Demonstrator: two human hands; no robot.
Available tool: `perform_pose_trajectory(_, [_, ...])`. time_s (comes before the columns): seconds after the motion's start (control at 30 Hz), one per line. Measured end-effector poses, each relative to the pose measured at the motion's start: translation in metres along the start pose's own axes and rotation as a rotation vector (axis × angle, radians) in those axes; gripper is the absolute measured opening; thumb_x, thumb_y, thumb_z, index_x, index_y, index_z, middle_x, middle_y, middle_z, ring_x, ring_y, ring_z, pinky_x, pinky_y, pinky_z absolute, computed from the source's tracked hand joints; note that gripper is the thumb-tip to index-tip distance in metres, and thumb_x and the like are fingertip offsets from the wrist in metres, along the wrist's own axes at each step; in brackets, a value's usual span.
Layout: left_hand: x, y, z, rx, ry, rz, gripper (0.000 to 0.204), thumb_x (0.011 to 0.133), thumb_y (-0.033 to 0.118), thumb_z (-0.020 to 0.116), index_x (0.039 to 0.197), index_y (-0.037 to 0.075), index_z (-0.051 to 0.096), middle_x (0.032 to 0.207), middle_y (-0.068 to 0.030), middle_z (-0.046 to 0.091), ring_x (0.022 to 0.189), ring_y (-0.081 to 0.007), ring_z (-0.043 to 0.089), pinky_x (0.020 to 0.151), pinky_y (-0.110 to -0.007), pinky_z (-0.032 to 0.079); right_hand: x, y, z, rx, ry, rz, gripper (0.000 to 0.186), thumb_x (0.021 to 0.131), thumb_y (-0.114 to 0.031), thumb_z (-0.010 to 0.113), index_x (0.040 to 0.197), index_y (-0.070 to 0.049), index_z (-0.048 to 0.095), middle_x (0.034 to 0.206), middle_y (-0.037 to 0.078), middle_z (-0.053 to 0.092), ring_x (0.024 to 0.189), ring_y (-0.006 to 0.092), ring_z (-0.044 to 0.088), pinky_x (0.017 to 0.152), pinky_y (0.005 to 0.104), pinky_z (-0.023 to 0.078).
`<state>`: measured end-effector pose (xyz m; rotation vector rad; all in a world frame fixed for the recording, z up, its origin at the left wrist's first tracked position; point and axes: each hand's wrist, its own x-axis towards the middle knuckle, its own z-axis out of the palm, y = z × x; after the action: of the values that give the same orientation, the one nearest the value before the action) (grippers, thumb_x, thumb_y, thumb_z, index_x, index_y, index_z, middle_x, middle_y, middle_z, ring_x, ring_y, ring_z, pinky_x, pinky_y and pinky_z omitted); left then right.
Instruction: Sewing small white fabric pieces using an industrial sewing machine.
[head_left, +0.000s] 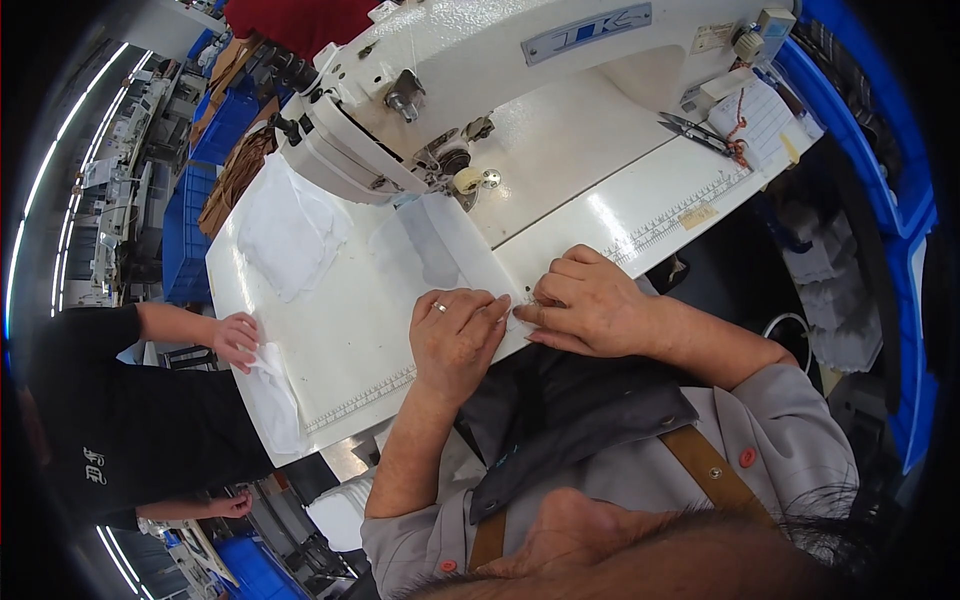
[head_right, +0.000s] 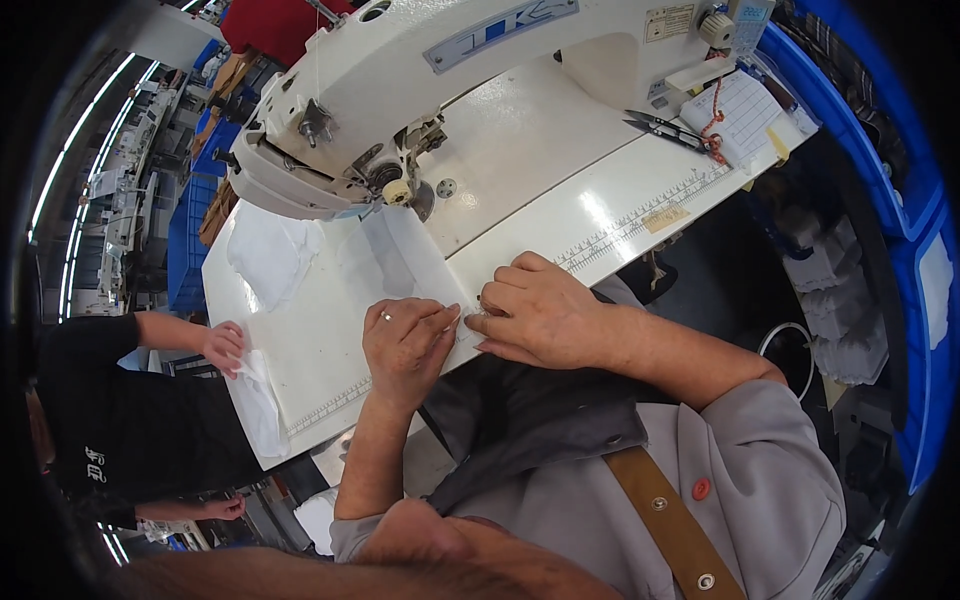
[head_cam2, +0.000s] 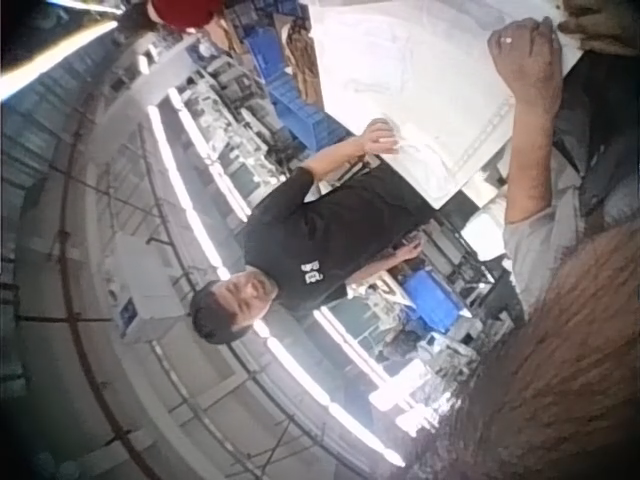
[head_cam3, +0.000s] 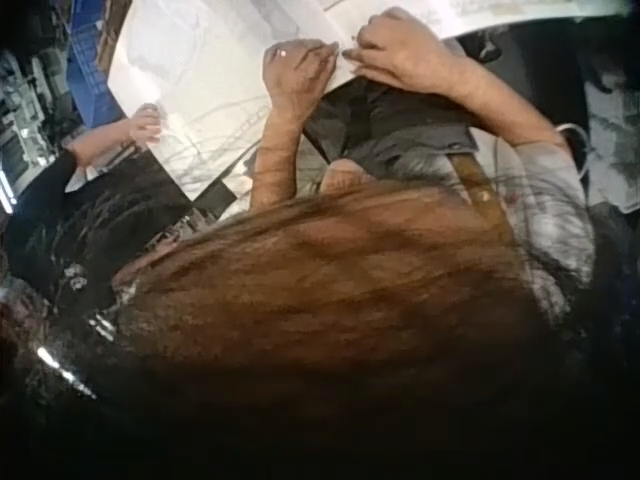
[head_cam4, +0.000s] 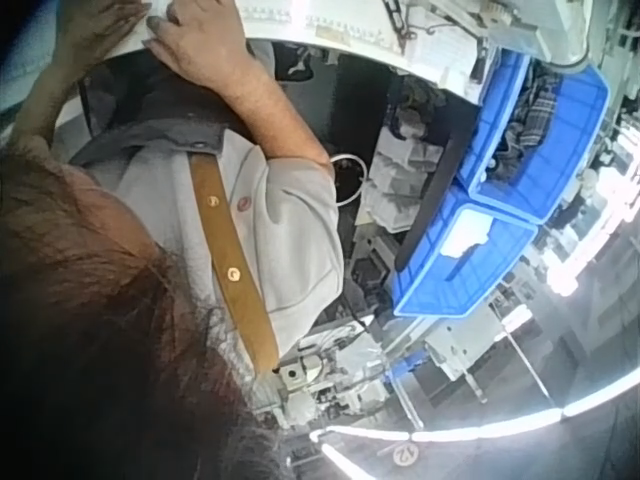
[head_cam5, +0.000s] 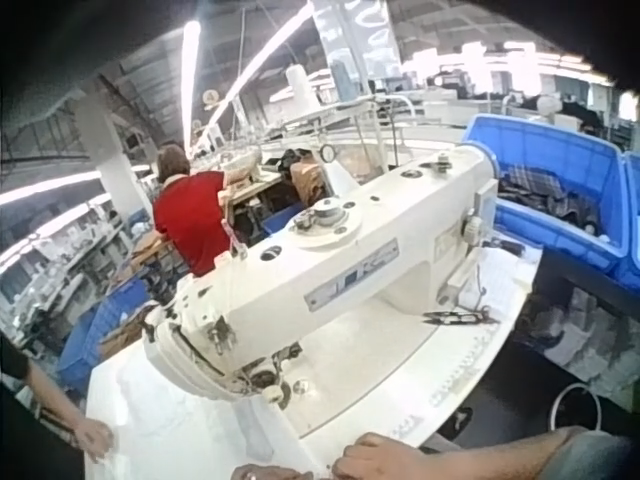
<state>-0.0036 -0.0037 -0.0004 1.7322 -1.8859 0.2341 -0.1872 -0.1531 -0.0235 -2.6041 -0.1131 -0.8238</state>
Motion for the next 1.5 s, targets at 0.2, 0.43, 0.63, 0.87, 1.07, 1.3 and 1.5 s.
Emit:
perform_pose_trajectory(0.2, [-0.002, -0.002, 0.005, 0.036, -0.045, 0.019, 0.027, 0.075, 0.007, 0.082, 0.1, 0.013, 0.075, 0.092, 0.0031, 0.069, 0.083, -0.0165, 0.067, 0.082, -0.036, 0.046, 0.0, 0.003, 0.002, -0.007, -0.003, -0.003, 0.029, 0.082, -0.029, 0.08, 0.104, -0.012, 0.072, 0.091, 0.002, 0.056, 0.087, 0.0199, 0.058, 0.082, 0.0362, 0.046])
perform_pose_trajectory(0.43, [0.001, -0.001, -0.002, 0.037, -0.055, 0.014, 0.028, 0.074, 0.008, 0.082, 0.101, 0.013, 0.075, 0.095, 0.0027, 0.069, 0.084, -0.0169, 0.068, 0.088, -0.036, 0.045, 0.014, 0.003, -0.01, 0.055, -0.01, 0.087, 0.031, 0.081, -0.029, 0.08, 0.104, -0.009, 0.072, 0.1, 0.003, 0.064, 0.098, 0.0215, 0.061, 0.088, 0.0381, 0.047])
perform_pose_trajectory(0.63, [0.016, -0.024, -0.021, -0.176, -0.259, -0.027, 0.027, 0.078, 0.017, 0.083, 0.104, 0.013, 0.075, 0.107, -0.0007, 0.072, 0.094, -0.0214, 0.07, 0.094, -0.04, 0.046, 0.027, 0.013, -0.008, 0.016, -0.119, -0.029, 0.032, 0.08, -0.03, 0.08, 0.102, -0.007, 0.073, 0.105, 0.002, 0.068, 0.101, 0.0207, 0.061, 0.091, 0.0373, 0.047])
perform_pose_trajectory(0.87, [0.024, -0.055, -0.008, 0.005, -0.257, -0.12, 0.047, 0.08, 0.028, 0.084, 0.124, 0.015, 0.072, 0.139, -0.0057, 0.063, 0.127, -0.0281, 0.061, 0.101, -0.044, 0.048, 0.035, 0.013, -0.01, 0.021, -0.166, -0.064, 0.028, 0.081, -0.026, 0.08, 0.1, -0.008, 0.071, 0.107, 0.003, 0.068, 0.1, 0.0211, 0.064, 0.091, 0.0369, 0.048])
perform_pose_trajectory(1.07, [0.029, -0.06, -0.008, 0.006, -0.243, -0.126, 0.047, 0.081, 0.032, 0.082, 0.124, 0.015, 0.073, 0.139, -0.0061, 0.063, 0.126, -0.029, 0.061, 0.102, -0.045, 0.047, 0.046, 0.022, -0.008, 0.026, -0.127, -0.083, 0.024, 0.078, -0.024, 0.082, 0.094, -0.009, 0.072, 0.099, 0.002, 0.065, 0.096, 0.0206, 0.062, 0.085, 0.0365, 0.048])
perform_pose_trajectory(1.3, [0.036, -0.075, -0.005, 0.039, -0.222, -0.102, 0.047, 0.084, 0.031, 0.079, 0.126, 0.012, 0.072, 0.138, -0.0077, 0.063, 0.124, -0.0296, 0.062, 0.103, -0.044, 0.047, 0.063, 0.037, -0.007, -0.028, -0.189, -0.046, 0.023, 0.08, -0.025, 0.082, 0.095, -0.009, 0.074, 0.097, 0.003, 0.064, 0.096, 0.0213, 0.063, 0.082, 0.0364, 0.048])
perform_pose_trajectory(1.5, [0.036, -0.076, -0.003, 0.049, -0.207, -0.064, 0.046, 0.085, 0.027, 0.077, 0.126, 0.008, 0.07, 0.136, -0.0081, 0.064, 0.121, -0.0284, 0.063, 0.103, -0.045, 0.047, 0.078, 0.048, -0.006, -0.11, -0.218, -0.066, 0.026, 0.081, -0.027, 0.08, 0.098, -0.008, 0.076, 0.097, 0.004, 0.064, 0.096, 0.0219, 0.063, 0.083, 0.0363, 0.049])
